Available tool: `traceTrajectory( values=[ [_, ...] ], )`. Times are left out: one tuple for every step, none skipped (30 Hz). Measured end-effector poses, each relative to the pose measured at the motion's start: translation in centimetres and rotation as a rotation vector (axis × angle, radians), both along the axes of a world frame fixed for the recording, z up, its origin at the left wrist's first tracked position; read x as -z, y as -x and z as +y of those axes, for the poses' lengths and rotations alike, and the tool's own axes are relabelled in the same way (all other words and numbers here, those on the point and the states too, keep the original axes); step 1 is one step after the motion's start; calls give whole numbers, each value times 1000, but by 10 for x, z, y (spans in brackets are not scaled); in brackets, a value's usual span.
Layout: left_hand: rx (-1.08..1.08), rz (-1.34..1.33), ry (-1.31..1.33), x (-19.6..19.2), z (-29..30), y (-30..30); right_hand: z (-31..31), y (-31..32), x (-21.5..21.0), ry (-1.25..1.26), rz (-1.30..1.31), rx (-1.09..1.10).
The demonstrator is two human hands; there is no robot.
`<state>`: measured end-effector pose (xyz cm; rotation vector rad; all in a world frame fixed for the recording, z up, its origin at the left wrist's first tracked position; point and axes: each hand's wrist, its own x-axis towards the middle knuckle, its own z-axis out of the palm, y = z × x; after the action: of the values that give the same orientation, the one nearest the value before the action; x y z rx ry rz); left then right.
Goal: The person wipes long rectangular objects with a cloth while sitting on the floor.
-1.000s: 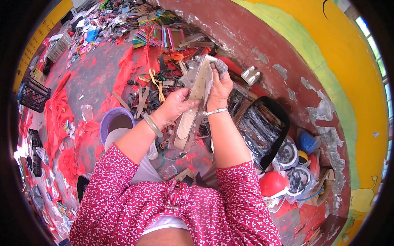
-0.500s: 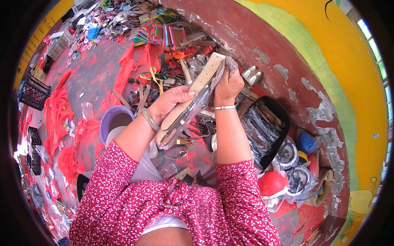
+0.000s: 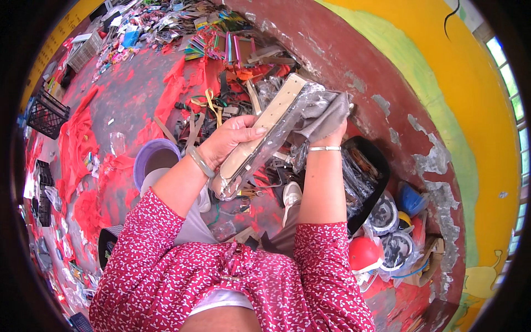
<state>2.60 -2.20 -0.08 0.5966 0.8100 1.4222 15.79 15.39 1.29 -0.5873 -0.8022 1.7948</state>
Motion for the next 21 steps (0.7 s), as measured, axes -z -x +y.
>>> traceTrajectory(
  values=[
    [-9, -3, -7, -1, 0, 0, 5, -4, 0, -3, 38, -28],
    [-41, 1, -14, -1, 1, 0, 12, -6, 2, -11, 122, -55],
    [-73, 4, -22, -1, 2, 1, 18, -12, 9, -172, 18, -59],
    [-110, 9, -30, -3, 2, 2, 15, -12, 1, -61, 113, -66],
    [-173, 1, -28, -5, 1, 4, 10, -13, -9, 49, 207, -73],
    [-236, -8, -26, -9, 0, 5, 9, -16, -10, 108, 390, -192],
    [-299, -13, -23, -12, -1, 6, 6, -13, -12, -377, 41, 20],
    [-326, -51, -45, -9, 2, 9, 1, -8, -13, -851, -320, 240],
    [-352, -35, -59, -7, 5, 10, -4, -6, -15, -1310, -693, 471],
    [-387, -19, -69, -5, 5, 12, -11, 0, -19, -1343, -740, 419],
    [-411, -6, -78, -5, 6, 11, -18, 2, -22, -1375, -794, 371],
    [-416, 54, -66, -5, 8, 8, -24, 6, -25, -1408, -842, 323],
    [-393, 194, -64, -1, 11, 6, -34, 13, -20, -1144, -718, 231],
    [-374, 335, -58, 7, 13, 5, -44, 22, -14, -877, -586, 139],
    [-353, 477, -51, 15, 16, 3, -54, 31, -8, -611, -452, 49],
    [-274, 436, -43, 9, 15, -6, -61, 36, -2, -344, -317, -32],
    [-252, 497, -105, 14, 16, -10, -63, 37, 4, -77, -178, -111],
    [-259, 419, -121, 17, 17, -16, -58, 37, 11, -118, -340, -22],
    [-263, 343, -137, 15, 18, -20, -52, 37, 14, -227, -441, 58],
    [-243, 320, -88, 12, 17, -21, -46, 38, 16, -336, -542, 138],
    [-222, 296, -38, 8, 15, -20, -43, 37, 19, -445, -644, 217]
  ],
)
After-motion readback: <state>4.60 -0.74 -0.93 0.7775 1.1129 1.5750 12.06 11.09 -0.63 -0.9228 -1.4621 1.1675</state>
